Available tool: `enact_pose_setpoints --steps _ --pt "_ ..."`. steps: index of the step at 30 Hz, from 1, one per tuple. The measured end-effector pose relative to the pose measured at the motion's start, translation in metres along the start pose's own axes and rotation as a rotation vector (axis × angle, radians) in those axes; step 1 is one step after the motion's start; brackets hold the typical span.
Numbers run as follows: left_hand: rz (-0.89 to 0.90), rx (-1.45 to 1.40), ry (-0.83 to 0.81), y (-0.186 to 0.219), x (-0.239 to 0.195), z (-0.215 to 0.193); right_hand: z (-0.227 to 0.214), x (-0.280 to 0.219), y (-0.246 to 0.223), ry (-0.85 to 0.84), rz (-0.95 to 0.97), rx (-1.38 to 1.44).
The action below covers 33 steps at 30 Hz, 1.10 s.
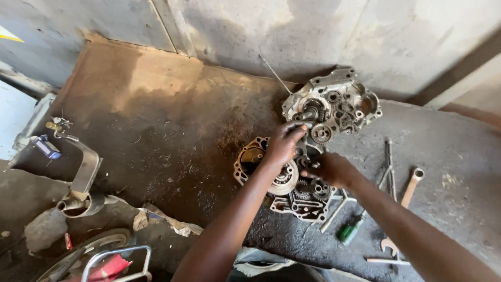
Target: Assembling internal components like gears and shafts into a motorcycle engine crankcase.
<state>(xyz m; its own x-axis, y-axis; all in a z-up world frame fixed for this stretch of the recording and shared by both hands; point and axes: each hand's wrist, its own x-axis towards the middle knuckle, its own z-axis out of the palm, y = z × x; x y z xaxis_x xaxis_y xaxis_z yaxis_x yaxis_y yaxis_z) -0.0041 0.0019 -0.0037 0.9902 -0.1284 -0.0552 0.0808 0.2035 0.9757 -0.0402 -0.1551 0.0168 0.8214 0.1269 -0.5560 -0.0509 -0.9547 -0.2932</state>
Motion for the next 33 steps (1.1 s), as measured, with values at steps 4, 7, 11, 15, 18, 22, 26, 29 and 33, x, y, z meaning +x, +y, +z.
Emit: enact_pose_setpoints --steps 4,7,11,15,18,22,26,29,33 --pt "0.052 0.010 -0.044 -0.045 0.035 0.001 -0.012 -0.006 -0.006 0.017 -0.001 -0.047" --pt "-0.056 0.030 -0.039 -0.010 0.014 -0.008 -0.016 0.006 0.011 0.032 -0.035 -0.035" --pt "-0.143 0.104 -0.036 0.026 0.001 -0.002 -0.052 -0.011 -0.003 0.375 -0.112 0.352" --pt "-0.152 0.083 0.017 0.022 -0.007 -0.003 -0.054 -0.030 -0.020 0.414 -0.271 0.428" --pt "-0.138 0.153 -0.028 0.023 -0.004 -0.003 -0.039 -0.030 -0.002 0.403 -0.208 0.672" --pt "-0.190 0.222 -0.085 0.016 0.007 -0.006 -0.032 -0.022 -0.012 0.327 -0.297 0.679" --pt "-0.275 0.423 -0.069 0.018 0.006 -0.004 -0.038 -0.019 -0.015 0.320 -0.301 0.542" --pt "-0.280 0.387 -0.021 -0.010 0.017 -0.019 -0.036 -0.016 -0.015 0.284 -0.278 0.542" --pt "-0.242 0.315 0.003 -0.006 0.015 -0.016 -0.027 -0.010 -0.012 0.309 -0.261 0.658"
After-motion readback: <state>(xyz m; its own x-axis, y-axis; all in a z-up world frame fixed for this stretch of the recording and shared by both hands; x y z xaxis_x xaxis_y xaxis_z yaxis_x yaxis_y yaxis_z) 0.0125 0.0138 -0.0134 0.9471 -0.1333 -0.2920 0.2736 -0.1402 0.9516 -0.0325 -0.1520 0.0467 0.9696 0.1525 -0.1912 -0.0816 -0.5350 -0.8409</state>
